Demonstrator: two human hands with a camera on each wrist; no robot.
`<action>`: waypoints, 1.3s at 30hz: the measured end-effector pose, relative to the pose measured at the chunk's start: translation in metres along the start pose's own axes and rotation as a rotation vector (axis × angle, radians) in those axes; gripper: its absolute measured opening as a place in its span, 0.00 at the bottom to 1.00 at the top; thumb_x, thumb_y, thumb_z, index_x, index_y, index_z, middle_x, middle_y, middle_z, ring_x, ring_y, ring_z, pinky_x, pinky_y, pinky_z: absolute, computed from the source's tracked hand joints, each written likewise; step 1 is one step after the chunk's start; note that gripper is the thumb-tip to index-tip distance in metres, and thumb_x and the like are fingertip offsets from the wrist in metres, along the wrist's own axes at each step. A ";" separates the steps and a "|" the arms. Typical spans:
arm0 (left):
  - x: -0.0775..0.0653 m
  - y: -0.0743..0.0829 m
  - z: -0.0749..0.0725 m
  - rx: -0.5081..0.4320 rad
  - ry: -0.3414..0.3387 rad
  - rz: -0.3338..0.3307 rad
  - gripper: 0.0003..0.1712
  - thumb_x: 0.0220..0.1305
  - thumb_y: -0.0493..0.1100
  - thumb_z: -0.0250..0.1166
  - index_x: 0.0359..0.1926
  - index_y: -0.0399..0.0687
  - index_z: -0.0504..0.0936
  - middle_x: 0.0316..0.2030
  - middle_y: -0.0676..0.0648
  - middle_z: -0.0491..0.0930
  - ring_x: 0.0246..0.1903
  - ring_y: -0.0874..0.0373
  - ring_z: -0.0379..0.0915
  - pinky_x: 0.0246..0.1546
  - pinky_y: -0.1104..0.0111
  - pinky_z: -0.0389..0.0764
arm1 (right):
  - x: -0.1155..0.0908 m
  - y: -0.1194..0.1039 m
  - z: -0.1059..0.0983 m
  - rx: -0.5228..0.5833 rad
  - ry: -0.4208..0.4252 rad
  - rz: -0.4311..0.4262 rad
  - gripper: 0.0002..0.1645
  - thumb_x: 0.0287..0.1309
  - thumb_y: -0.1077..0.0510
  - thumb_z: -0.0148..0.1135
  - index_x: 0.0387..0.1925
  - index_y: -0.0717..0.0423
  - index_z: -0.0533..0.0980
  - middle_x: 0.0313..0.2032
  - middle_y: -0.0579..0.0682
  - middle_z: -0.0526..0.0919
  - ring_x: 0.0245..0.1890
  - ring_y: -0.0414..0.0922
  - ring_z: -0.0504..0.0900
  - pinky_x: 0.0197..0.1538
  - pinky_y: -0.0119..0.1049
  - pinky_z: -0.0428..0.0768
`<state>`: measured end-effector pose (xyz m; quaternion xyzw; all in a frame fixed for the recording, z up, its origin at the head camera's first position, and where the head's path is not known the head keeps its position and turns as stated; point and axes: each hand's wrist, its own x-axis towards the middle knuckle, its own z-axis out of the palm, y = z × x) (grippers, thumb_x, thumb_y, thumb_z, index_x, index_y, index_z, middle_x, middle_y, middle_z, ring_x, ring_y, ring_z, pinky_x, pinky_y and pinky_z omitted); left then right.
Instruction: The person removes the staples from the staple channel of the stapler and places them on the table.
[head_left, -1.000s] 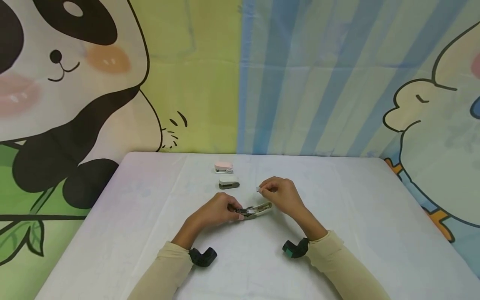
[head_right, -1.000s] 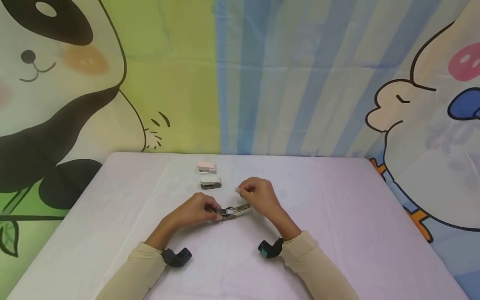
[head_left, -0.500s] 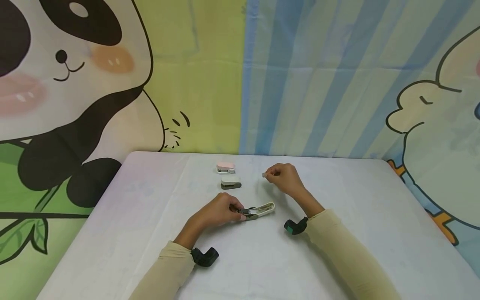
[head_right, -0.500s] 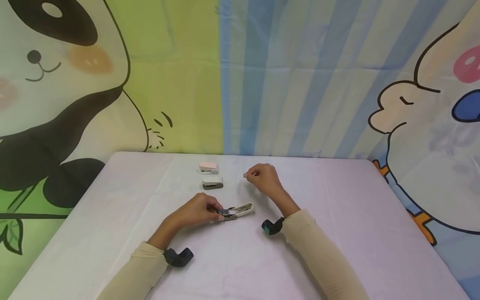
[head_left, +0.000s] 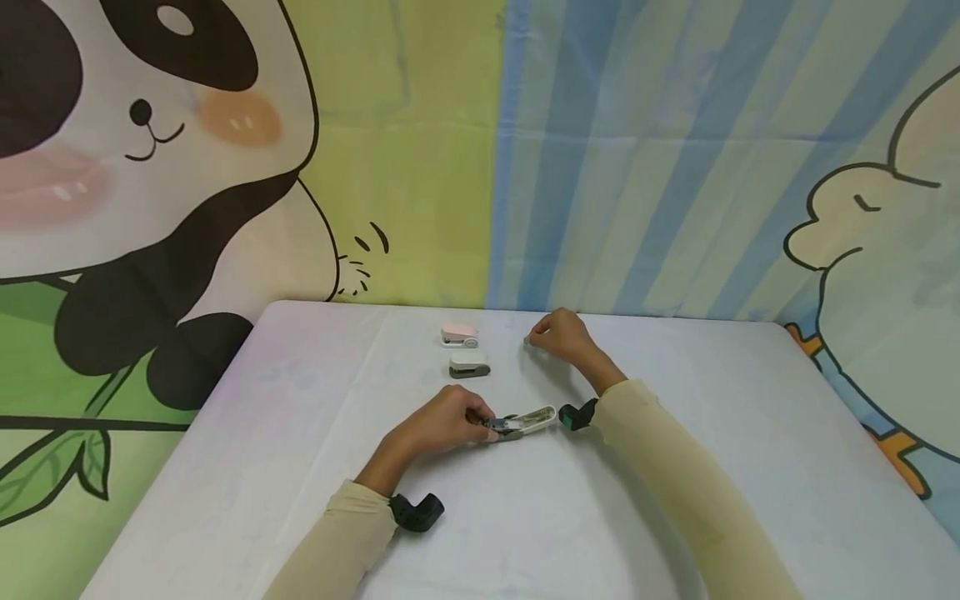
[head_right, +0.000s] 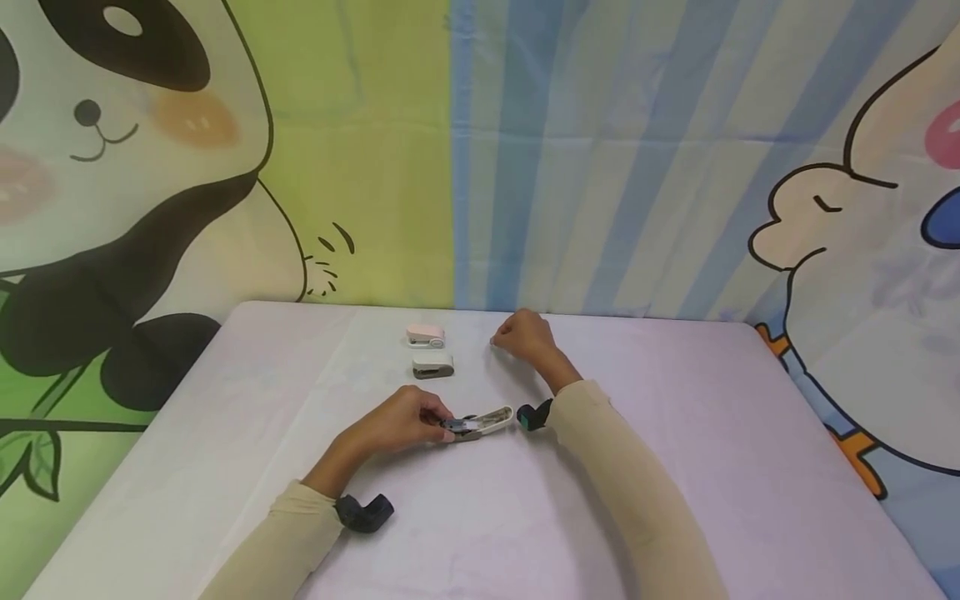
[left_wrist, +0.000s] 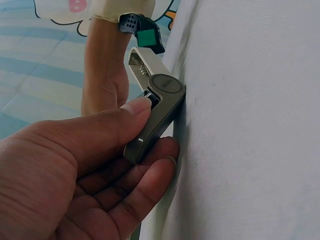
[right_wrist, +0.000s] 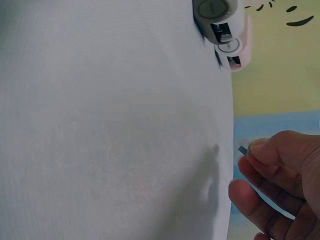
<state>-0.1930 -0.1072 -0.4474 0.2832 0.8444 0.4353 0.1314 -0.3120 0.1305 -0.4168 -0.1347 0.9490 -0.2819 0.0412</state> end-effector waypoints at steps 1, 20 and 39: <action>0.000 0.000 0.000 0.002 0.001 0.001 0.08 0.56 0.40 0.74 0.37 0.43 0.88 0.28 0.58 0.83 0.27 0.64 0.77 0.29 0.69 0.77 | 0.001 -0.001 0.001 -0.009 0.001 0.000 0.11 0.60 0.57 0.64 0.37 0.60 0.86 0.38 0.54 0.86 0.29 0.46 0.76 0.31 0.38 0.72; 0.001 0.000 0.000 0.012 0.005 -0.014 0.09 0.55 0.40 0.74 0.37 0.44 0.88 0.28 0.58 0.83 0.29 0.65 0.77 0.31 0.69 0.77 | 0.010 0.014 -0.003 -0.108 -0.098 0.019 0.11 0.59 0.59 0.65 0.36 0.64 0.86 0.34 0.54 0.86 0.30 0.46 0.77 0.35 0.38 0.75; 0.001 -0.002 -0.001 0.014 0.003 -0.030 0.10 0.55 0.41 0.74 0.38 0.44 0.88 0.30 0.57 0.83 0.30 0.65 0.77 0.32 0.69 0.77 | -0.015 0.020 -0.016 -0.093 -0.267 -0.119 0.05 0.61 0.58 0.66 0.35 0.56 0.82 0.32 0.47 0.82 0.33 0.44 0.77 0.37 0.39 0.75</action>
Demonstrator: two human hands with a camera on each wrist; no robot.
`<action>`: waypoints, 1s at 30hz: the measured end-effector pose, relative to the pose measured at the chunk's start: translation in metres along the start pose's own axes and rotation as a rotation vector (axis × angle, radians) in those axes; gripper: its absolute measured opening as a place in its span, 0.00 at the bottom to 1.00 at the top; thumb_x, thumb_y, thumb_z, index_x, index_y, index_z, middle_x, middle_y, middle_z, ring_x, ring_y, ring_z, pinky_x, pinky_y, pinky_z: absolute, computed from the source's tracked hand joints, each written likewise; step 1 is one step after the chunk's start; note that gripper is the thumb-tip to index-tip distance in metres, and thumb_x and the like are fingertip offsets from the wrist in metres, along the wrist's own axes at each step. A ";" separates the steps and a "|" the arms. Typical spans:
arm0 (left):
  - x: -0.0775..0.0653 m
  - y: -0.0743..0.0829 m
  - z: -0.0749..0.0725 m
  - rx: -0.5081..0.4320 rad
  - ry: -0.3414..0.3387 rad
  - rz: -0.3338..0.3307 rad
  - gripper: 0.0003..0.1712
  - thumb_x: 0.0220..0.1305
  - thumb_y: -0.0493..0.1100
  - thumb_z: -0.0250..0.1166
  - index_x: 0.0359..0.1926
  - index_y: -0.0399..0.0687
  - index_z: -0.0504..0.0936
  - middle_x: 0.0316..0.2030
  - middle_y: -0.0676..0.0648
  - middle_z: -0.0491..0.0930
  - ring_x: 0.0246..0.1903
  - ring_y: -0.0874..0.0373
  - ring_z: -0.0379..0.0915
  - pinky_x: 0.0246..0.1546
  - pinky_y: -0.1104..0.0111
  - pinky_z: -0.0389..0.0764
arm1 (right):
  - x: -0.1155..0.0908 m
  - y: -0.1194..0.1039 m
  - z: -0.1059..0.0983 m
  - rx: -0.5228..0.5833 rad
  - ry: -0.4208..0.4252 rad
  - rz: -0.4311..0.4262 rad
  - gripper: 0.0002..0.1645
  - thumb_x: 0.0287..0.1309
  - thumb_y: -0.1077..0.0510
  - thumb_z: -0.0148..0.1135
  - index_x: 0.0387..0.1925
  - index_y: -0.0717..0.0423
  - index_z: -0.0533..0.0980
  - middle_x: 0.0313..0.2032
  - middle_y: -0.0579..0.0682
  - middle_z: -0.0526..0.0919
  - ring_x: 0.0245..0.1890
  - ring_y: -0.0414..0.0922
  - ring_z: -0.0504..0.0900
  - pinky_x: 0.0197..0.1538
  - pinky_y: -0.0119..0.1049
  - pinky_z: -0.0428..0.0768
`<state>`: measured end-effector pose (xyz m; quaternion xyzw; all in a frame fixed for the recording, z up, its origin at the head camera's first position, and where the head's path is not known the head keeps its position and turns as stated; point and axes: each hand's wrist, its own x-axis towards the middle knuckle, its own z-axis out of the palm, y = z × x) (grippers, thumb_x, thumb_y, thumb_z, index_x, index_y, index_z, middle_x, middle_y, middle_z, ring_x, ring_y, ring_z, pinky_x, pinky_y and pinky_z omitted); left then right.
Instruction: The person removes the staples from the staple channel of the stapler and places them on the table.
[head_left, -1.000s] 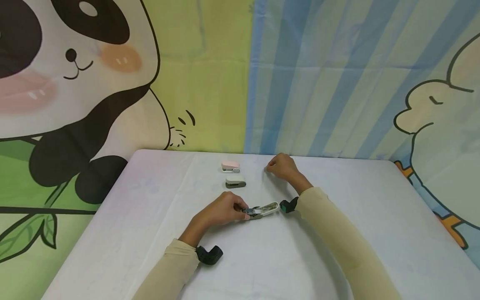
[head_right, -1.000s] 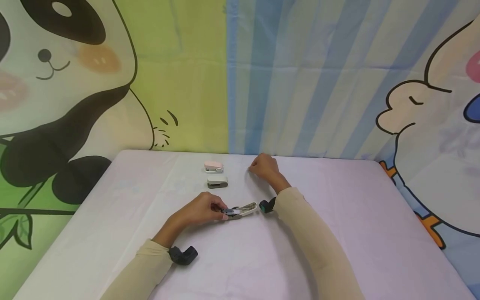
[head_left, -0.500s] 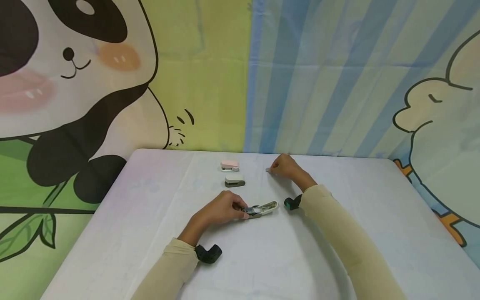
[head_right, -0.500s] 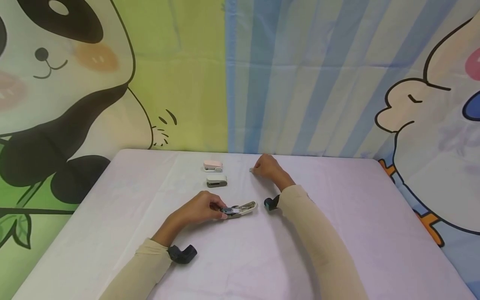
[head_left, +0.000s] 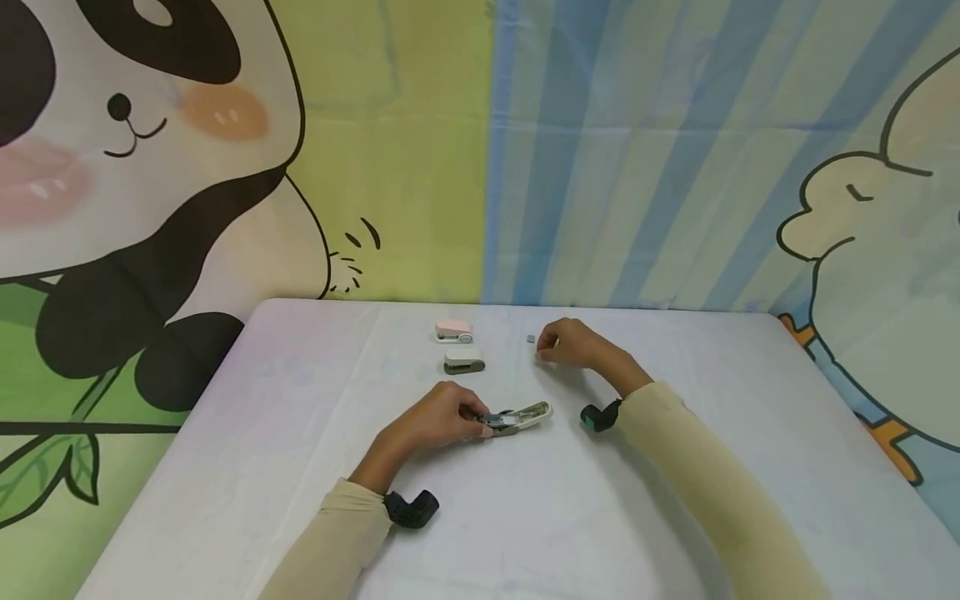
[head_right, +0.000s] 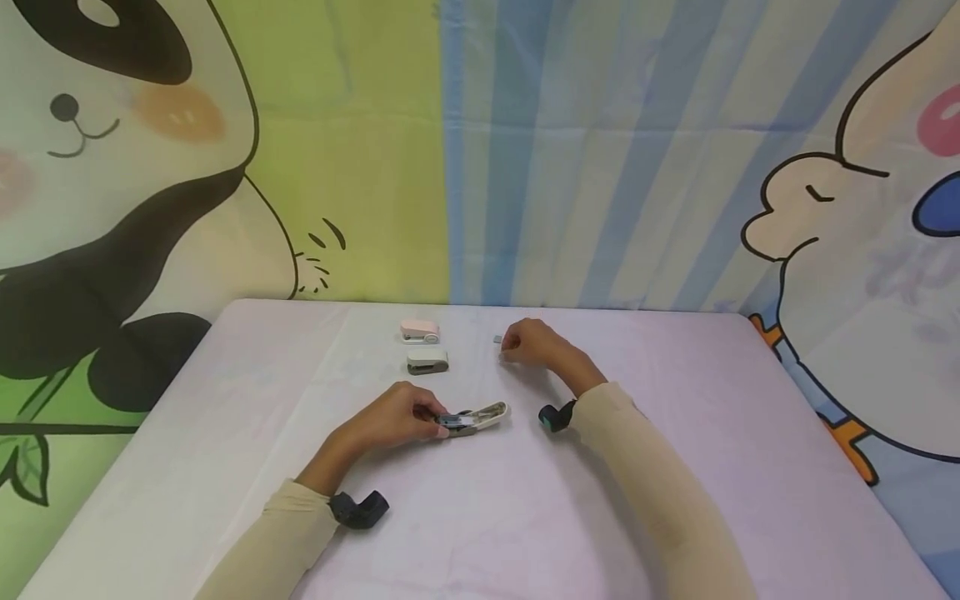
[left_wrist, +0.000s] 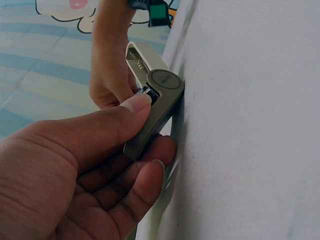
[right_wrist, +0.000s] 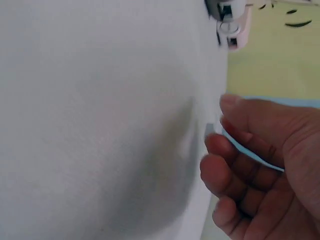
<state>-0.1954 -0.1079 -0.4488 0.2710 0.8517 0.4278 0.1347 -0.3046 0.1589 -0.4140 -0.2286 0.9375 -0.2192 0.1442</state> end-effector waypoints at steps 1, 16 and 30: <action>0.000 0.000 0.000 -0.001 0.001 0.000 0.10 0.55 0.41 0.74 0.38 0.44 0.88 0.30 0.57 0.83 0.30 0.65 0.77 0.32 0.69 0.77 | -0.004 -0.004 0.000 0.013 -0.015 -0.031 0.04 0.61 0.58 0.66 0.35 0.55 0.82 0.32 0.47 0.81 0.33 0.44 0.76 0.37 0.39 0.75; -0.001 0.002 -0.002 -0.002 0.001 0.003 0.09 0.55 0.40 0.74 0.38 0.43 0.88 0.29 0.57 0.83 0.29 0.65 0.77 0.32 0.69 0.77 | -0.053 -0.035 0.009 0.104 -0.098 -0.256 0.11 0.66 0.50 0.61 0.41 0.52 0.82 0.33 0.42 0.81 0.29 0.43 0.77 0.33 0.37 0.76; -0.002 0.004 0.000 0.010 0.016 -0.003 0.10 0.56 0.41 0.74 0.39 0.42 0.87 0.29 0.56 0.83 0.29 0.65 0.77 0.32 0.70 0.77 | -0.081 -0.027 0.023 0.212 -0.130 -0.305 0.33 0.56 0.51 0.71 0.61 0.59 0.74 0.46 0.51 0.79 0.34 0.42 0.78 0.33 0.35 0.77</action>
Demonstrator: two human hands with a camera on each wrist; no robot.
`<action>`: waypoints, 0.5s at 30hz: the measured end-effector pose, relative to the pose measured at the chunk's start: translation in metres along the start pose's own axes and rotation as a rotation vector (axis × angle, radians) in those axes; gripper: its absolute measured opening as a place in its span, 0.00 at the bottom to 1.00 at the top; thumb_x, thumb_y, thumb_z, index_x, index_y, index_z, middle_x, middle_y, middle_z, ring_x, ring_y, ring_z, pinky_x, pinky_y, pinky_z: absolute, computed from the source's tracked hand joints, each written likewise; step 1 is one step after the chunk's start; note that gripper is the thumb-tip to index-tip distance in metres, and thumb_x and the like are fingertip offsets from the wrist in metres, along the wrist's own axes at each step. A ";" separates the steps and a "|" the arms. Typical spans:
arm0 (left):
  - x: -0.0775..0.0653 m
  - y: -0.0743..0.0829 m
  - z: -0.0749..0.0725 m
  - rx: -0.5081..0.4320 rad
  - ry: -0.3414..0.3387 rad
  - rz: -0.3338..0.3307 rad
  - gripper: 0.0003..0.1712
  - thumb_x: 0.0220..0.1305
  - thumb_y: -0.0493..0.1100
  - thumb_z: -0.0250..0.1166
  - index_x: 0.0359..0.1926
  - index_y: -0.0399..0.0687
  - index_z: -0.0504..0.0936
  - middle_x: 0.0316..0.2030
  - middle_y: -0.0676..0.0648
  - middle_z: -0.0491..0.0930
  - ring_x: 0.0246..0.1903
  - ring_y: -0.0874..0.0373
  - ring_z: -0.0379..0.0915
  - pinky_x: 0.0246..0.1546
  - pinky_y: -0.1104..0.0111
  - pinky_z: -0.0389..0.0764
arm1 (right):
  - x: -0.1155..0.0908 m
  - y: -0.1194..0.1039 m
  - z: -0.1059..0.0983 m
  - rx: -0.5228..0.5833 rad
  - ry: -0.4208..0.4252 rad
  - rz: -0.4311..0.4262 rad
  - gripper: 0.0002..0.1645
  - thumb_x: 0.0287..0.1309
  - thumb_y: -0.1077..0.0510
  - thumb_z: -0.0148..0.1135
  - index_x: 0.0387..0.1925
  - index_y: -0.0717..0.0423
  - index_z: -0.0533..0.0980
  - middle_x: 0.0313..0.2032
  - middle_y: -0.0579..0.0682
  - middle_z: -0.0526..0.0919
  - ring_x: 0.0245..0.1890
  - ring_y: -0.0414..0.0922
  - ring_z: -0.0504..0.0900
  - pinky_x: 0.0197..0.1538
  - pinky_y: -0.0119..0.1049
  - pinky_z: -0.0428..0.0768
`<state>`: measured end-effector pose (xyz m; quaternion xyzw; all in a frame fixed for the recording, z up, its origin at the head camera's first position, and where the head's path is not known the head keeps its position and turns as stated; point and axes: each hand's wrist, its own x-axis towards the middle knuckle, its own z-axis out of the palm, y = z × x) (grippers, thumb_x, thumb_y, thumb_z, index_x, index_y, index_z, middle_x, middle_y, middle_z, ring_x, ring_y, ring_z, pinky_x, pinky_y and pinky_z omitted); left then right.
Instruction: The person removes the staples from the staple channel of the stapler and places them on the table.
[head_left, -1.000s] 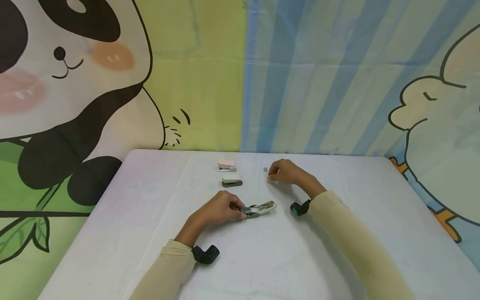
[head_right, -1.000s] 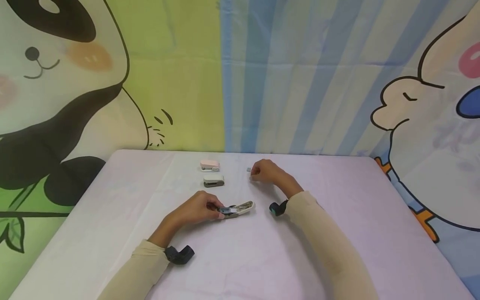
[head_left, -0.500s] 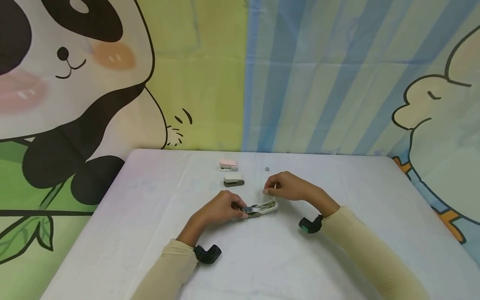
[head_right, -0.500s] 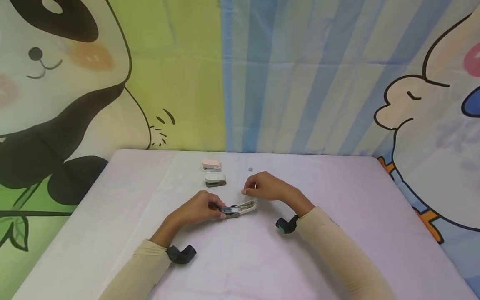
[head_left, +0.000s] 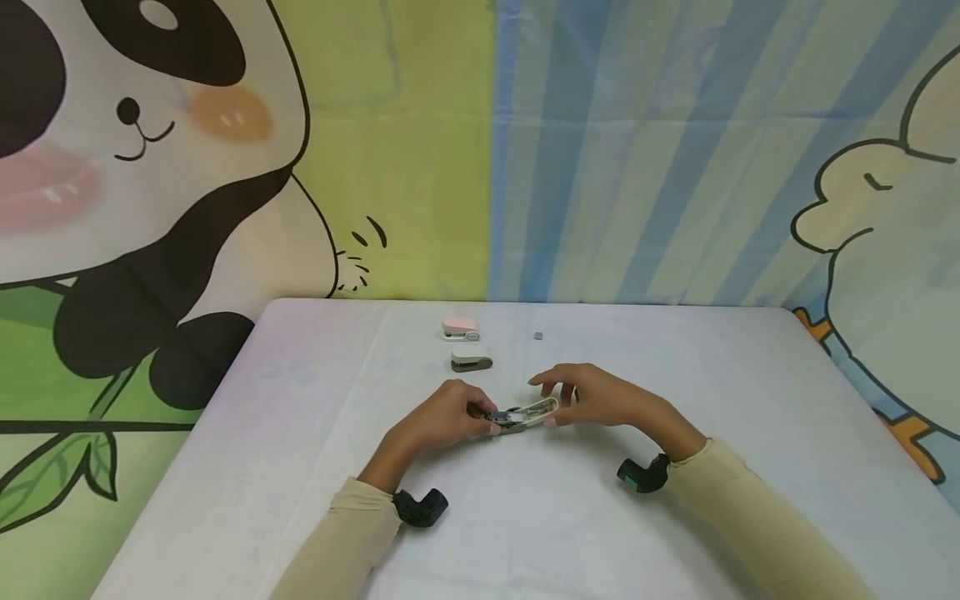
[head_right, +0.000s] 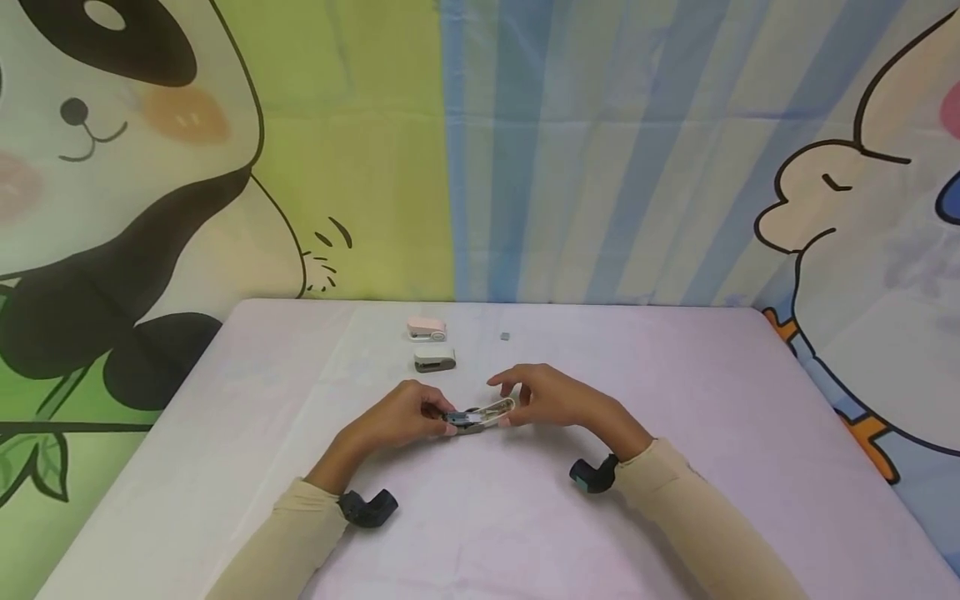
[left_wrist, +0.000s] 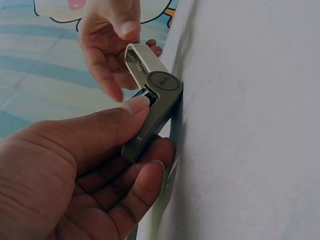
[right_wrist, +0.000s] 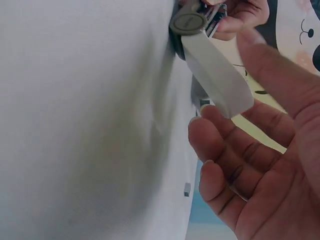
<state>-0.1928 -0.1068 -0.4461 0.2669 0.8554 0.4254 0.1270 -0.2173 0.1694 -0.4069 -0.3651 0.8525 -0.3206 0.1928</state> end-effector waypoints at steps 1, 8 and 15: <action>0.000 0.000 0.000 0.004 0.001 -0.003 0.10 0.56 0.41 0.74 0.39 0.43 0.87 0.29 0.57 0.83 0.29 0.65 0.77 0.32 0.70 0.77 | 0.000 0.001 0.001 -0.012 0.002 -0.003 0.30 0.57 0.52 0.71 0.59 0.58 0.76 0.45 0.50 0.79 0.33 0.42 0.78 0.33 0.35 0.77; 0.003 0.002 0.003 -0.017 -0.005 -0.006 0.09 0.56 0.40 0.74 0.39 0.42 0.87 0.29 0.56 0.83 0.29 0.65 0.77 0.31 0.70 0.77 | 0.001 0.004 0.005 -0.102 0.018 -0.041 0.12 0.59 0.61 0.67 0.45 0.56 0.83 0.34 0.40 0.79 0.28 0.39 0.75 0.31 0.33 0.76; 0.006 0.008 0.007 -0.116 -0.111 -0.031 0.07 0.56 0.41 0.73 0.37 0.46 0.88 0.26 0.56 0.84 0.25 0.63 0.76 0.26 0.69 0.76 | -0.006 0.003 -0.009 -0.054 -0.120 -0.016 0.11 0.60 0.60 0.66 0.44 0.57 0.83 0.32 0.39 0.79 0.27 0.39 0.75 0.31 0.32 0.75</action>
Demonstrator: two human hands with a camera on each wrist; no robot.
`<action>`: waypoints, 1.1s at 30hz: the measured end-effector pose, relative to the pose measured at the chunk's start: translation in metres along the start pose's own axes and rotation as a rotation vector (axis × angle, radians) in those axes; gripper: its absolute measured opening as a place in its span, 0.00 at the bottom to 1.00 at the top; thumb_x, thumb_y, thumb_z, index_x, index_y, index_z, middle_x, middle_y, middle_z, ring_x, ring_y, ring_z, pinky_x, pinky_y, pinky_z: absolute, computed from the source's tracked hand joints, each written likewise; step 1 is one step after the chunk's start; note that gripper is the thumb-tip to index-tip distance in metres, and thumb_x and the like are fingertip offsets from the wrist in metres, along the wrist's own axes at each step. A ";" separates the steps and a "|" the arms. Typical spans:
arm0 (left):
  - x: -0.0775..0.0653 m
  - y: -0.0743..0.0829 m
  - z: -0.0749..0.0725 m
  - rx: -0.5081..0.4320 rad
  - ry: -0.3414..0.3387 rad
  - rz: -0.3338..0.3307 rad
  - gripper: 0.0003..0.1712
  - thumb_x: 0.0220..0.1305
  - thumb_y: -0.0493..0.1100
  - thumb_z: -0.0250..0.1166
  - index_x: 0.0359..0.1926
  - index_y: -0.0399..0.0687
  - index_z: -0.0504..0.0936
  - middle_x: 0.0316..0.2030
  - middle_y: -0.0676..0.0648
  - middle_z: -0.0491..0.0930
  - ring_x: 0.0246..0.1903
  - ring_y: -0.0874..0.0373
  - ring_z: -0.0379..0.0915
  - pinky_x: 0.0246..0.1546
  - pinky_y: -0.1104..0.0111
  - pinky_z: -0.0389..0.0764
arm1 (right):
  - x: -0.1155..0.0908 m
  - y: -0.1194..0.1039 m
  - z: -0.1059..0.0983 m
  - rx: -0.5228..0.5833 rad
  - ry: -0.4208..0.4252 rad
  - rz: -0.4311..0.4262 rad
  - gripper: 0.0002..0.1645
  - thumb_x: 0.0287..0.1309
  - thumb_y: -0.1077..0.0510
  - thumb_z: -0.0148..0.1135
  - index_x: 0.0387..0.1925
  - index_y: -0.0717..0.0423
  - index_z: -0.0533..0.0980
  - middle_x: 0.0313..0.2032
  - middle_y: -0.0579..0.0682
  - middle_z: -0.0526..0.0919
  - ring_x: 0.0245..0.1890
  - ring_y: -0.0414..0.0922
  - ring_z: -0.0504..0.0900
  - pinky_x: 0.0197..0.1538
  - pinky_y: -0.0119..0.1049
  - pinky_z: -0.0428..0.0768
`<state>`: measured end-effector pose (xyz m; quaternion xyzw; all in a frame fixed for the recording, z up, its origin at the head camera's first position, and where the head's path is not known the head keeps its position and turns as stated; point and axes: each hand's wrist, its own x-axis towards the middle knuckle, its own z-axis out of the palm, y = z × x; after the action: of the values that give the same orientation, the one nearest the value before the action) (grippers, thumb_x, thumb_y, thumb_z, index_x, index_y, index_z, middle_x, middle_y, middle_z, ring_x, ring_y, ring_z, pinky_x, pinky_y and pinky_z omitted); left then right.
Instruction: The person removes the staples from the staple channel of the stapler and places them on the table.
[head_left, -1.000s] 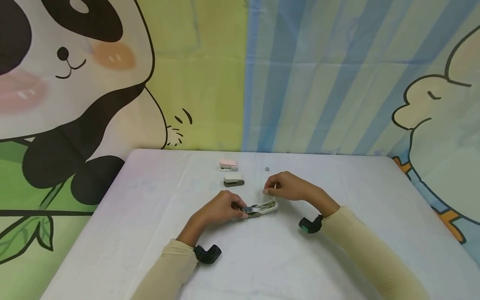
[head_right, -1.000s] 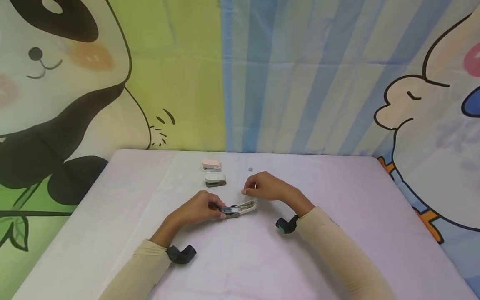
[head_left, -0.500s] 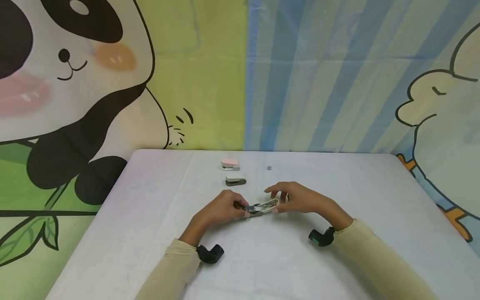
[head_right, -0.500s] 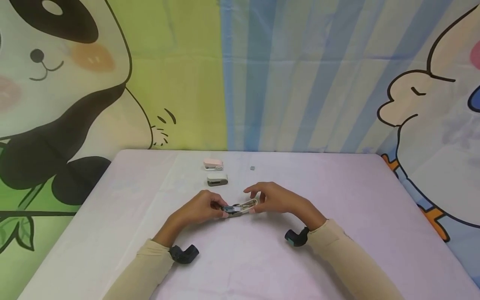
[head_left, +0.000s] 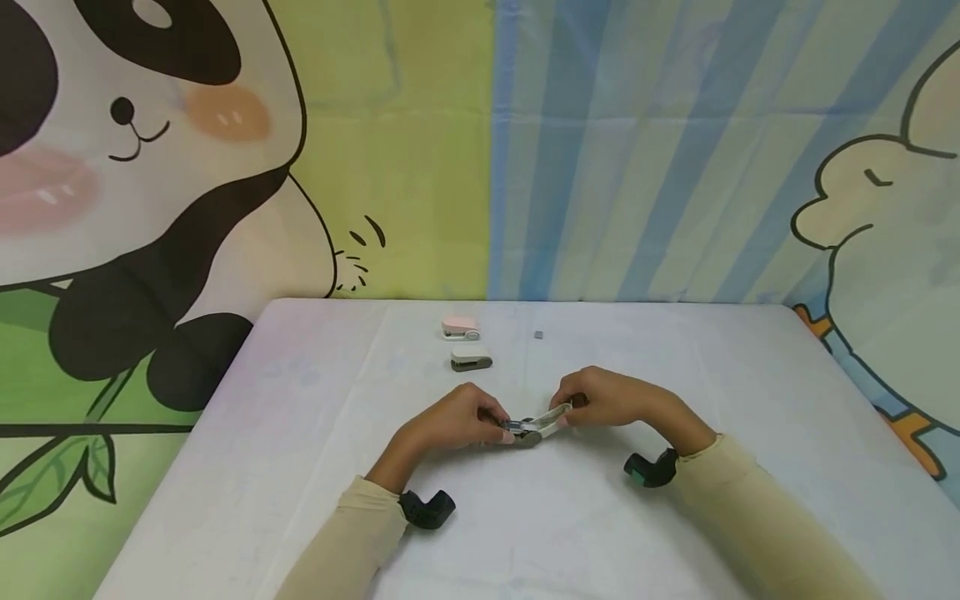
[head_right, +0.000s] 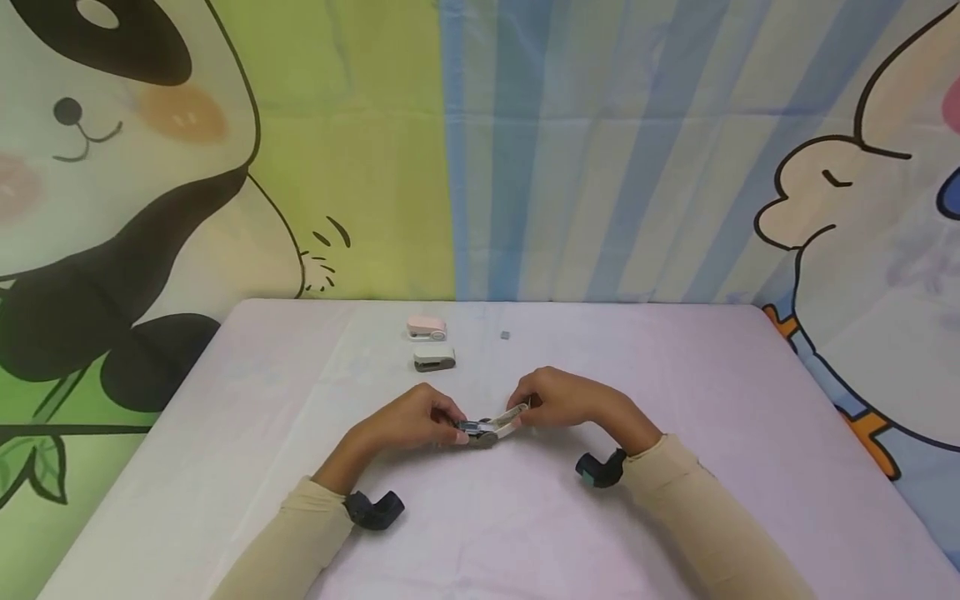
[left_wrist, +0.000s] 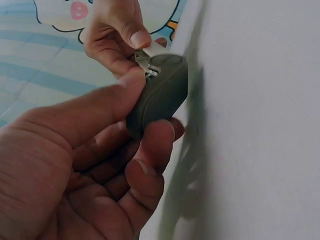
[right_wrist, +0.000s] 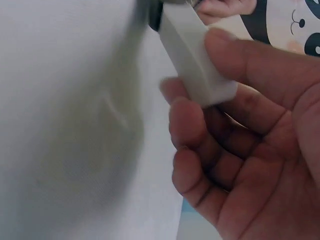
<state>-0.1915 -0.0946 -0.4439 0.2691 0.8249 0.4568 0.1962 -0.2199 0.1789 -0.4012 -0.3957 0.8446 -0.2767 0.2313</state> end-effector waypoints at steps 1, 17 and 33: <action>0.001 0.002 0.001 -0.017 -0.022 -0.006 0.07 0.57 0.41 0.73 0.37 0.47 0.88 0.26 0.56 0.84 0.25 0.63 0.75 0.26 0.69 0.75 | -0.002 0.001 -0.002 0.005 -0.027 0.010 0.11 0.60 0.59 0.66 0.44 0.57 0.83 0.32 0.39 0.79 0.27 0.39 0.75 0.31 0.32 0.75; 0.067 0.021 0.010 0.024 -0.139 0.019 0.05 0.60 0.41 0.70 0.37 0.46 0.88 0.24 0.49 0.83 0.19 0.62 0.70 0.18 0.70 0.70 | -0.028 0.022 -0.048 -0.033 -0.060 0.194 0.14 0.61 0.57 0.66 0.47 0.59 0.82 0.33 0.42 0.81 0.28 0.39 0.74 0.32 0.34 0.74; 0.148 0.034 0.026 0.247 0.086 0.063 0.12 0.64 0.42 0.67 0.46 0.43 0.87 0.37 0.52 0.85 0.36 0.65 0.76 0.39 0.72 0.74 | -0.045 0.053 -0.099 -0.124 0.130 0.353 0.17 0.63 0.57 0.64 0.50 0.61 0.81 0.35 0.48 0.83 0.29 0.47 0.77 0.32 0.40 0.75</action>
<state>-0.2829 0.0290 -0.4391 0.2972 0.8737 0.3686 0.1116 -0.2822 0.2710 -0.3547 -0.2362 0.9295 -0.2044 0.1962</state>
